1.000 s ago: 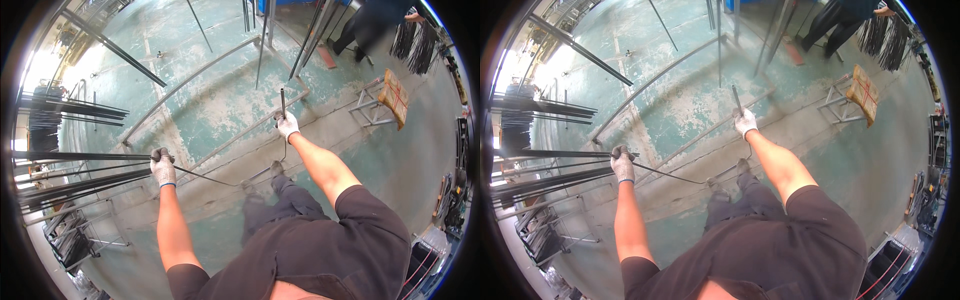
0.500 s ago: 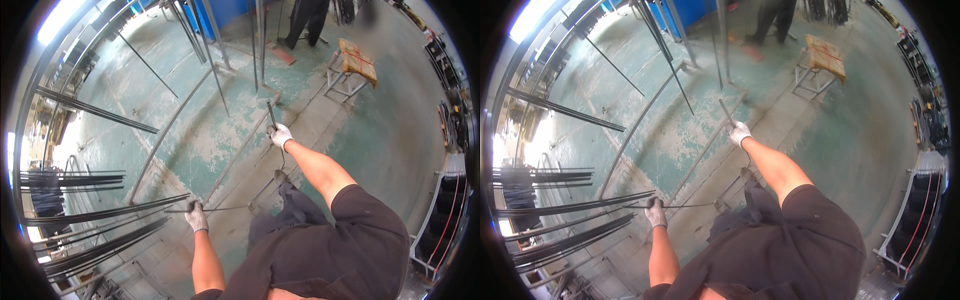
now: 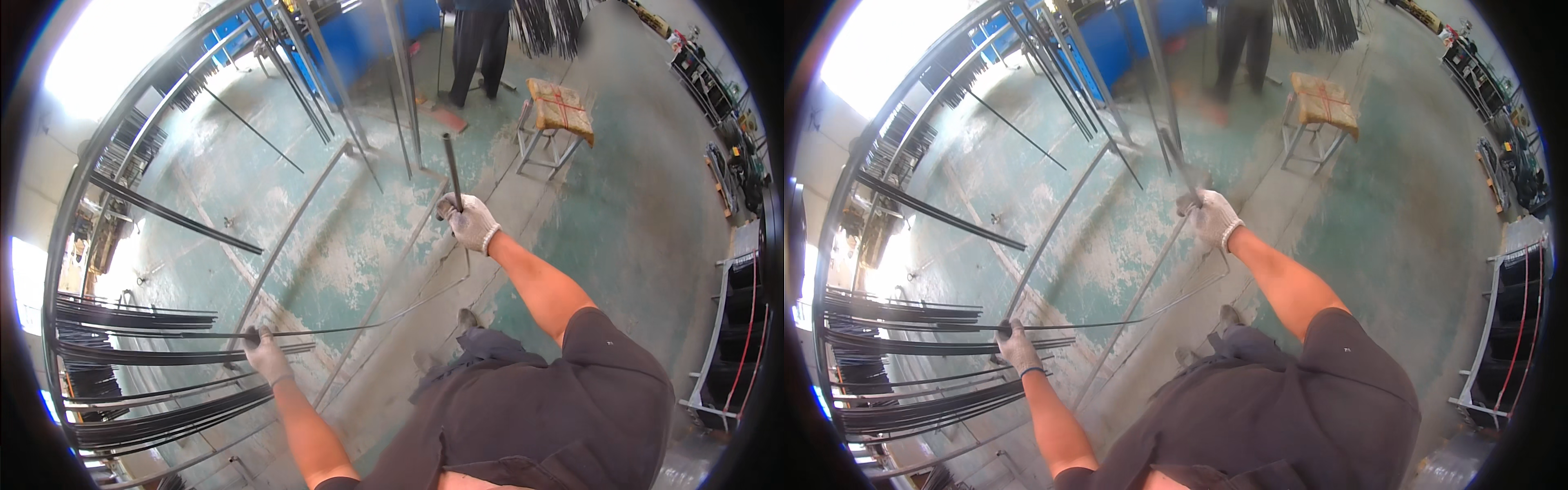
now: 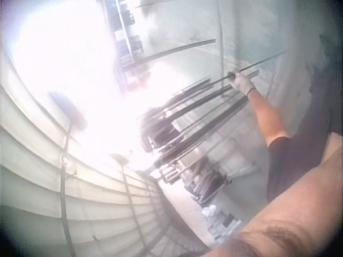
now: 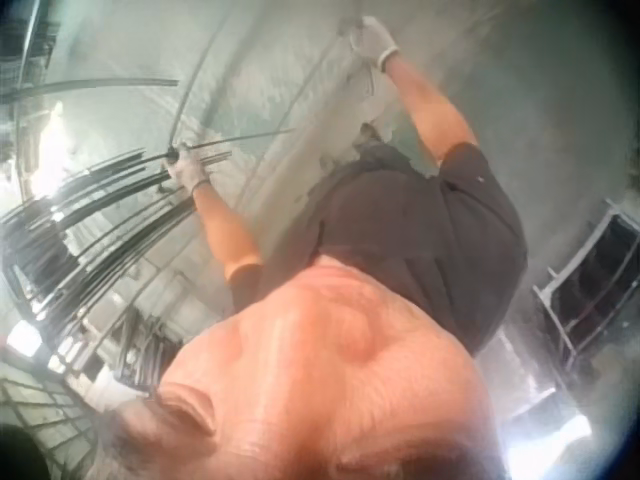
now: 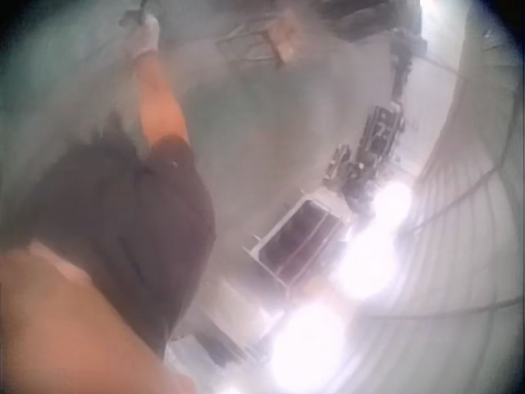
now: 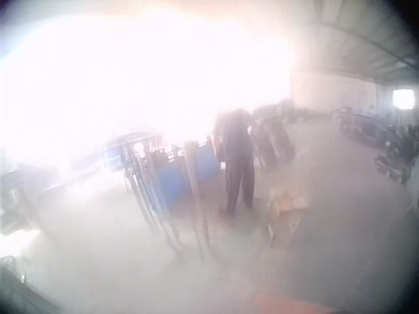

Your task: The person measures a wooden board with a tape measure, then picks up and inspects multiple metal rods, placing them into a rack. The person repeats measuring the board and continues handling metal rods throughout the clip.

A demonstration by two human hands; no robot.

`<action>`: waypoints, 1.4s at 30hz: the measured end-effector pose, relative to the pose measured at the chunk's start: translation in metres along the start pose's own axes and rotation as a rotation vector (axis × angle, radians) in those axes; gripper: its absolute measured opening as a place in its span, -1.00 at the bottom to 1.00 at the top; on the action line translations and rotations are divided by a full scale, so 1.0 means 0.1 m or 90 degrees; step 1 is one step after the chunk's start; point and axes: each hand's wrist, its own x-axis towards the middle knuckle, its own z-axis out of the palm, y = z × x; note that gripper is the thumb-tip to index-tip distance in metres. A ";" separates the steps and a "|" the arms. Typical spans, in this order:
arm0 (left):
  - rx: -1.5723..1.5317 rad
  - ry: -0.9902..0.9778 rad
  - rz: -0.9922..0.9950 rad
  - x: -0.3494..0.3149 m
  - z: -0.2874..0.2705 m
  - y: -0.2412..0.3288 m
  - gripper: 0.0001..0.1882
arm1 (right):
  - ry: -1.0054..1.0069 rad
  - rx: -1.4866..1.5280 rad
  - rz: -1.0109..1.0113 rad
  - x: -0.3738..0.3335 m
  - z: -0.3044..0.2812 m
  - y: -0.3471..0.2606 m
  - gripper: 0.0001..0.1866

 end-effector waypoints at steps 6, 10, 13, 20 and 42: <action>-0.041 -0.148 -0.075 -0.46 0.38 -0.67 -0.49 | -0.241 -0.084 0.034 -0.10 -0.62 -1.71 -0.64; 0.027 -0.622 0.005 -2.03 1.45 0.47 -0.40 | -0.343 -0.079 0.002 -0.12 -0.52 -2.06 -0.57; 0.024 -0.894 -0.055 -2.79 1.90 1.30 -0.49 | -0.359 0.017 -0.003 -0.17 -0.26 -2.16 -0.58; -0.255 -1.010 -0.130 -3.00 2.34 1.53 -0.72 | -0.366 -0.002 -0.071 0.05 -0.27 -2.35 -0.55; -0.441 -0.950 -0.008 -2.20 2.40 3.42 -0.53 | 0.017 -0.196 0.434 -2.45 -3.33 0.52 -0.82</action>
